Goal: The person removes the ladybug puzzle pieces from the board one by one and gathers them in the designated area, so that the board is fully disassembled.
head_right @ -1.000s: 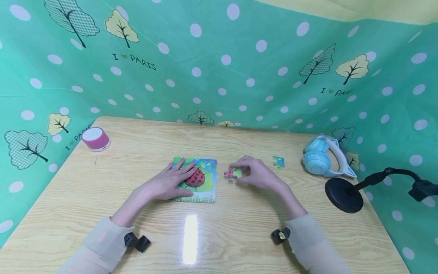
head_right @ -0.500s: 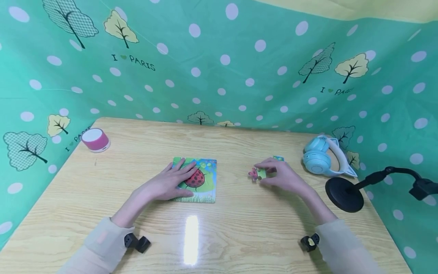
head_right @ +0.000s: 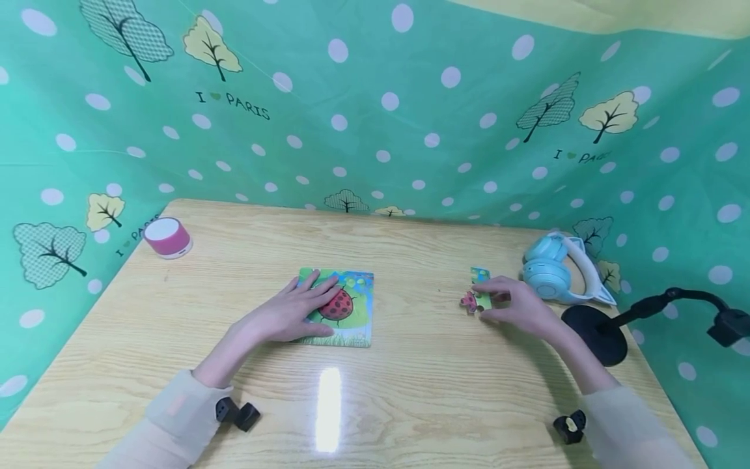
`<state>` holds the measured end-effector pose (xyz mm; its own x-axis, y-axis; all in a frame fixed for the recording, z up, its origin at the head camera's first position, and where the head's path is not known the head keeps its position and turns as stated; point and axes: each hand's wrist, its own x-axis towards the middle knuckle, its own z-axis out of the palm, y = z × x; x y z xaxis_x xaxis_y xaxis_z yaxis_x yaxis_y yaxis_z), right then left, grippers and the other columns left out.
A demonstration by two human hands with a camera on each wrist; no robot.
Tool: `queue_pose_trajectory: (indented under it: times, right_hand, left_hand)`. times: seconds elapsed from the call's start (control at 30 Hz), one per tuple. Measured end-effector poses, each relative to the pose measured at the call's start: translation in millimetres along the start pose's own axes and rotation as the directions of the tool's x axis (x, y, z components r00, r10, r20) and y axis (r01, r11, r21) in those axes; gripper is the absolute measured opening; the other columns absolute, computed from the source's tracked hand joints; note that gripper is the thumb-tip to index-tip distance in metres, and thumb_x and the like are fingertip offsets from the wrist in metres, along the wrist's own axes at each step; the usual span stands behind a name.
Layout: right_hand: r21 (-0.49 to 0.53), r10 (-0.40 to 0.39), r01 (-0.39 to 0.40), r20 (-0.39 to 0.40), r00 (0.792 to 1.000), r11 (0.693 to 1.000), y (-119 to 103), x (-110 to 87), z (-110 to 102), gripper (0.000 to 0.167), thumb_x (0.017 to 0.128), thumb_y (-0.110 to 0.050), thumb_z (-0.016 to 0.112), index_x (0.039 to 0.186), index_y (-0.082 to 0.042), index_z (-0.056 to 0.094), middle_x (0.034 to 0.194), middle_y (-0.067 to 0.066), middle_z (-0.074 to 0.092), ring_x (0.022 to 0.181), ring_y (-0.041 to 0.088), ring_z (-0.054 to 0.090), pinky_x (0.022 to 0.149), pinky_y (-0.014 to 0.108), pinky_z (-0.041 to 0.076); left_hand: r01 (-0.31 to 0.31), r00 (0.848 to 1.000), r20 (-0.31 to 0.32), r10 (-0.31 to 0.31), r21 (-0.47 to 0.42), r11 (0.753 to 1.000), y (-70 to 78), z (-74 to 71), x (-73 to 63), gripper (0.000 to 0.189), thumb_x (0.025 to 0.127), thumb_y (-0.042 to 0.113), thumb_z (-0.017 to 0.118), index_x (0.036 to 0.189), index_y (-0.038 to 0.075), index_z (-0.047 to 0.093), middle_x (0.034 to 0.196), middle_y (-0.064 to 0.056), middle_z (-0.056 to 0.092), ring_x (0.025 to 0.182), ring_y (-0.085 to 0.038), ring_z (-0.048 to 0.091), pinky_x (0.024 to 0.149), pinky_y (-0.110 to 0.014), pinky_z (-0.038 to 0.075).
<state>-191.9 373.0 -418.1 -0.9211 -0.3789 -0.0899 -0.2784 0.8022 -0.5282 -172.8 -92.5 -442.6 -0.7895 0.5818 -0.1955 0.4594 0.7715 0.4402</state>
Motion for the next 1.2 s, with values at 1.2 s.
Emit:
queue_pose_trajectory:
  times: [1.2]
  right_hand:
    - [-0.090, -0.046, 0.043, -0.034, 0.998, 0.995, 23.9, -1.9, -1.1, 0.046, 0.085, -0.021, 0.085, 0.127, -0.008, 0.072, 0.120, 0.015, 0.069, 0.094, 0.006, 0.062, 0.076, 0.023, 0.055]
  left_hand:
    - [0.021, 1.000, 0.008, -0.021, 0.000, 1.000, 0.0, -0.6, 0.7, 0.086, 0.095, 0.056, 0.065, 0.164, 0.019, 0.028, 0.175, -0.001, 0.013, 0.163, -0.036, 0.001, 0.131, -0.061, 0.002]
